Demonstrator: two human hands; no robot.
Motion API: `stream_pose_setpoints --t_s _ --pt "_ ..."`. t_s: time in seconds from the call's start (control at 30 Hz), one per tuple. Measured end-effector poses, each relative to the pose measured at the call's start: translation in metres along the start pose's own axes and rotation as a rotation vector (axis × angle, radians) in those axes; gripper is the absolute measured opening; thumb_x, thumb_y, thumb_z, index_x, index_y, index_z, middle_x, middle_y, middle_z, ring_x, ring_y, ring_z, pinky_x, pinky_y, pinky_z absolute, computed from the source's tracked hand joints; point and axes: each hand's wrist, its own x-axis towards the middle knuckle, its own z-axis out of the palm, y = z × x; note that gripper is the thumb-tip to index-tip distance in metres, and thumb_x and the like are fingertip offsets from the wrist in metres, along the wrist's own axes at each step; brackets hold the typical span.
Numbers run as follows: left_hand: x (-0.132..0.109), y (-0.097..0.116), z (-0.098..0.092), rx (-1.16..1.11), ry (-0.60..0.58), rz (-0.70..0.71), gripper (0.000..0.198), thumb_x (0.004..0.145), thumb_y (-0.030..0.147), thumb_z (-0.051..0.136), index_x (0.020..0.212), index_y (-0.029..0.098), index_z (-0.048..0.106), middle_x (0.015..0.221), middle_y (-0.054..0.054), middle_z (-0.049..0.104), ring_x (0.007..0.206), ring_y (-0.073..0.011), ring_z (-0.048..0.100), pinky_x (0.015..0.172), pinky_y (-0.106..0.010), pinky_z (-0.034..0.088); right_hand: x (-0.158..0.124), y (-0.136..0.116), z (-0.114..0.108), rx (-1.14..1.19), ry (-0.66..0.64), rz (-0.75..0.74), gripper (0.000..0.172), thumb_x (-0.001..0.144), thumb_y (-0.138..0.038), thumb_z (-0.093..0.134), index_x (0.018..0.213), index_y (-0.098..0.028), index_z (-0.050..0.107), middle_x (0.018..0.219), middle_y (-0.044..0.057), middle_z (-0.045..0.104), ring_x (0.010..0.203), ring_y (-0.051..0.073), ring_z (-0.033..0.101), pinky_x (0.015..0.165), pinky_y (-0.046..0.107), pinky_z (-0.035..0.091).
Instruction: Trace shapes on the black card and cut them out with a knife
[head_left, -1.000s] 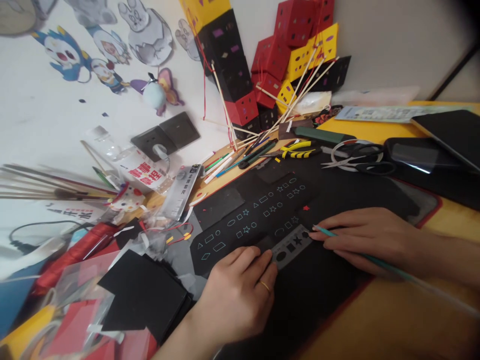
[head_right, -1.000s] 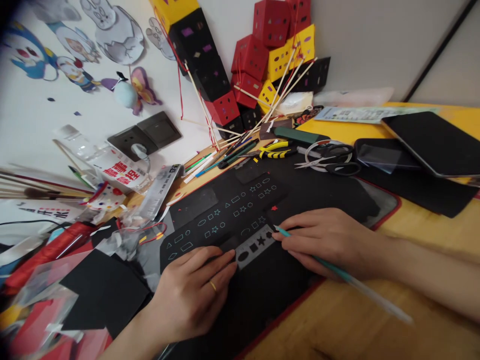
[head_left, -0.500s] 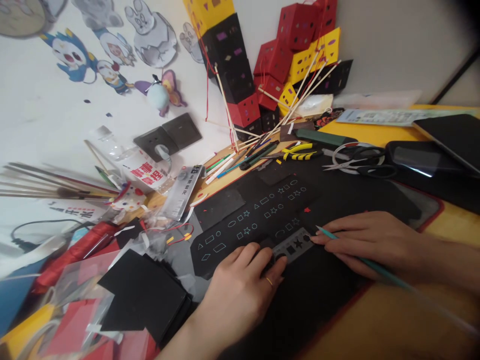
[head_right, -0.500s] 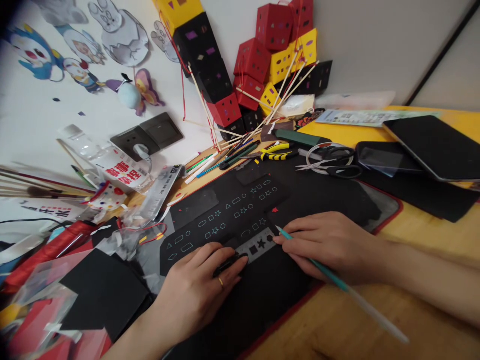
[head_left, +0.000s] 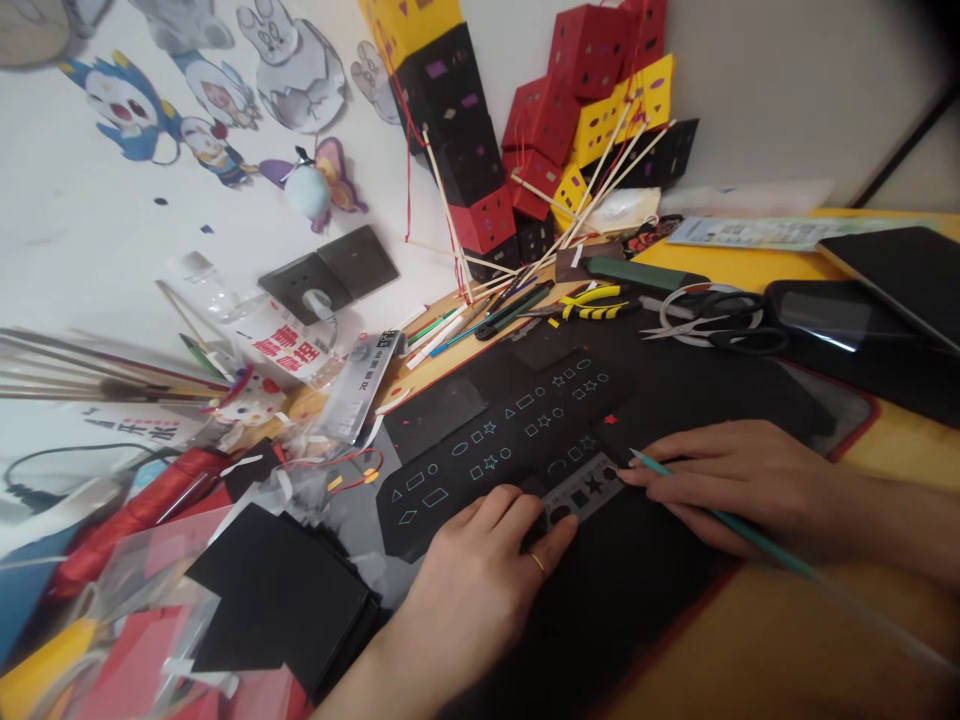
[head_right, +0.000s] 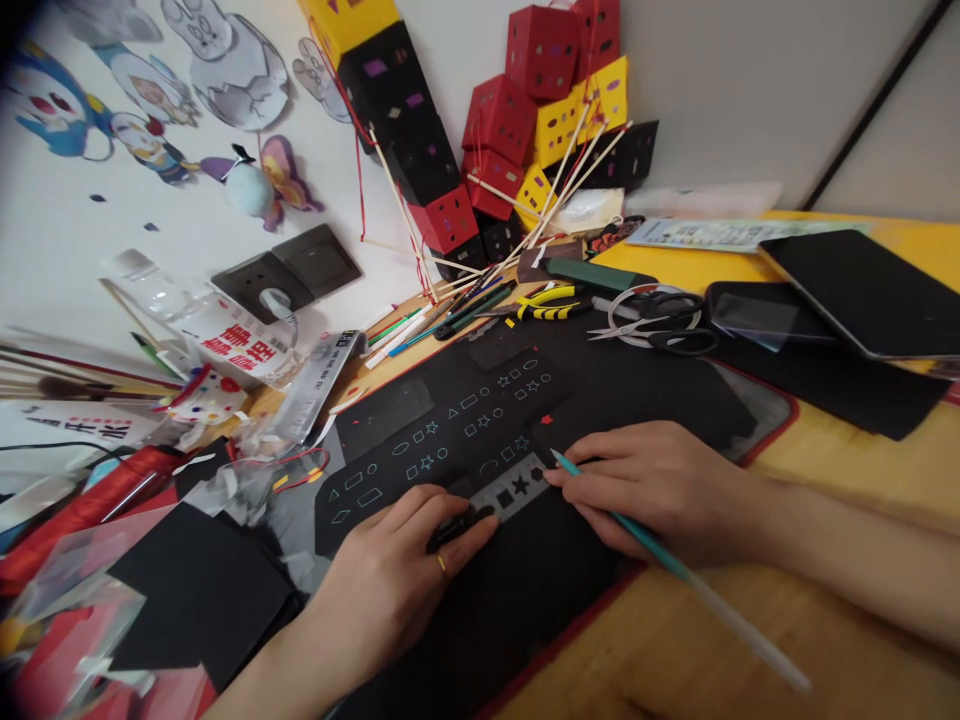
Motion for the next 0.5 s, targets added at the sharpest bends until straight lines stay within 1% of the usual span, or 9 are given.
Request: stream_pose_setpoints --t_s 0.13,0.2,0.33,0.5 --pt "-0.0002 -0.0005 -0.0019 -0.019 -0.028 -0.001 0.037 0.09 0.014 0.036 0.124 0.02 0.049 0.114 -0.01 0.053 0.095 -0.0206 0.048 0.069 -0.034 0.054 0.0 -0.0005 0.0001 0.006 0.009 0.01 0.025 0.075 -0.009 0.055 0.096 -0.021 0.058 0.089 0.001 0.074 0.079 0.017 0.068 0.065 0.027 0.056" --pt "-0.0005 -0.0009 -0.0022 -0.032 -0.029 0.008 0.038 0.089 0.013 0.037 0.124 0.02 0.05 0.118 -0.009 0.052 0.097 -0.021 0.047 0.072 -0.035 0.054 -0.0003 -0.0006 0.0003 0.01 0.006 0.014 0.025 0.074 -0.009 0.056 0.097 -0.02 0.058 0.089 0.001 0.074 0.079 0.017 0.067 0.066 0.026 0.056" --pt "-0.0002 -0.0016 -0.0019 -0.04 -0.027 0.013 0.039 0.089 0.013 0.037 0.125 0.019 0.049 0.12 -0.008 0.053 0.099 -0.0214 0.046 0.074 -0.036 0.054 -0.0008 -0.0005 0.0004 0.008 -0.02 0.019 0.027 0.074 -0.009 0.056 0.098 -0.02 0.058 0.09 0.0 0.073 0.081 0.017 0.067 0.065 0.026 0.055" --pt "0.0006 -0.0025 -0.0017 -0.043 -0.034 0.019 0.039 0.089 0.013 0.037 0.126 0.018 0.048 0.121 -0.007 0.053 0.099 -0.0225 0.046 0.074 -0.037 0.054 -0.0002 -0.0001 0.0003 0.033 -0.012 0.022 0.029 0.074 -0.009 0.054 0.1 -0.022 0.056 0.087 0.0 0.073 0.079 0.018 0.067 0.064 0.028 0.056"
